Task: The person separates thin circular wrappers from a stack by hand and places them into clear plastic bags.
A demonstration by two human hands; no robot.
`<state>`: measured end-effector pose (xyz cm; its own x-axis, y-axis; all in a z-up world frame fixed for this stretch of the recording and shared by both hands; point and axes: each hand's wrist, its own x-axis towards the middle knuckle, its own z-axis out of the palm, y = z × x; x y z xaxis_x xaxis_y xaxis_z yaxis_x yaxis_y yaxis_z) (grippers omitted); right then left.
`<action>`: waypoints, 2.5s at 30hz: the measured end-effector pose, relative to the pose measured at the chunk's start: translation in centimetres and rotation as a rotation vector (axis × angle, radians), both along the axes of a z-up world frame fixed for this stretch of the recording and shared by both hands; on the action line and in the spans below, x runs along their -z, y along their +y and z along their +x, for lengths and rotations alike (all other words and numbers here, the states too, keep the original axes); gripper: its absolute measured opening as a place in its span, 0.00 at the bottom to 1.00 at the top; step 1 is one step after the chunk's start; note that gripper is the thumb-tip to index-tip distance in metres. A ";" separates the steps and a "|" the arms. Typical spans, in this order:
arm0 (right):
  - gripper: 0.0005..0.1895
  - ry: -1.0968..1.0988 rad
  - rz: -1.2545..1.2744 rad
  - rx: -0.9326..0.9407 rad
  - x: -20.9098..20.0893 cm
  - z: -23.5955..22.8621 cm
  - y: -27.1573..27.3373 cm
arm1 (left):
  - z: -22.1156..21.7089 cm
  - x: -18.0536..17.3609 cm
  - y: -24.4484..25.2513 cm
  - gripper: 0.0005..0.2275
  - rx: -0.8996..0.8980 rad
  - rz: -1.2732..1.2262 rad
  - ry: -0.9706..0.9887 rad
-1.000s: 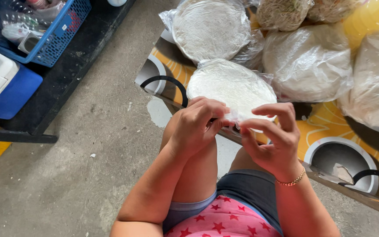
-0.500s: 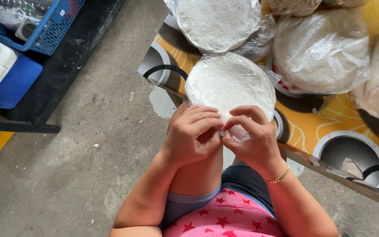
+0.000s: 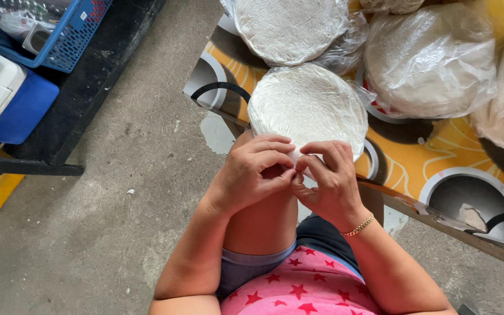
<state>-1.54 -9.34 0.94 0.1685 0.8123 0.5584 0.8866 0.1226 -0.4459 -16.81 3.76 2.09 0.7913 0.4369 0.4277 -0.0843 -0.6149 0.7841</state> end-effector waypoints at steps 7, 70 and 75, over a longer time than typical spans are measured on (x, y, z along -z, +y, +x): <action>0.10 0.010 -0.010 -0.046 0.2 1.2 -0.6 | 0.2 -0.2 -0.6 0.05 -0.068 -0.002 0.010; 0.35 0.179 -0.277 0.209 1.2 3.7 -2.7 | 2.0 -1.7 -2.9 0.07 -0.500 -0.221 0.057; 0.36 0.151 -0.212 0.152 1.1 4.2 -3.0 | 4.6 -1.2 -5.3 0.10 -0.441 0.358 0.289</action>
<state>2.61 -12.34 -0.16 0.3652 0.8675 0.3378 0.8091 -0.1163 -0.5760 -12.22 -1.53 3.30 0.6750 0.6176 0.4037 0.4210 -0.7717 0.4766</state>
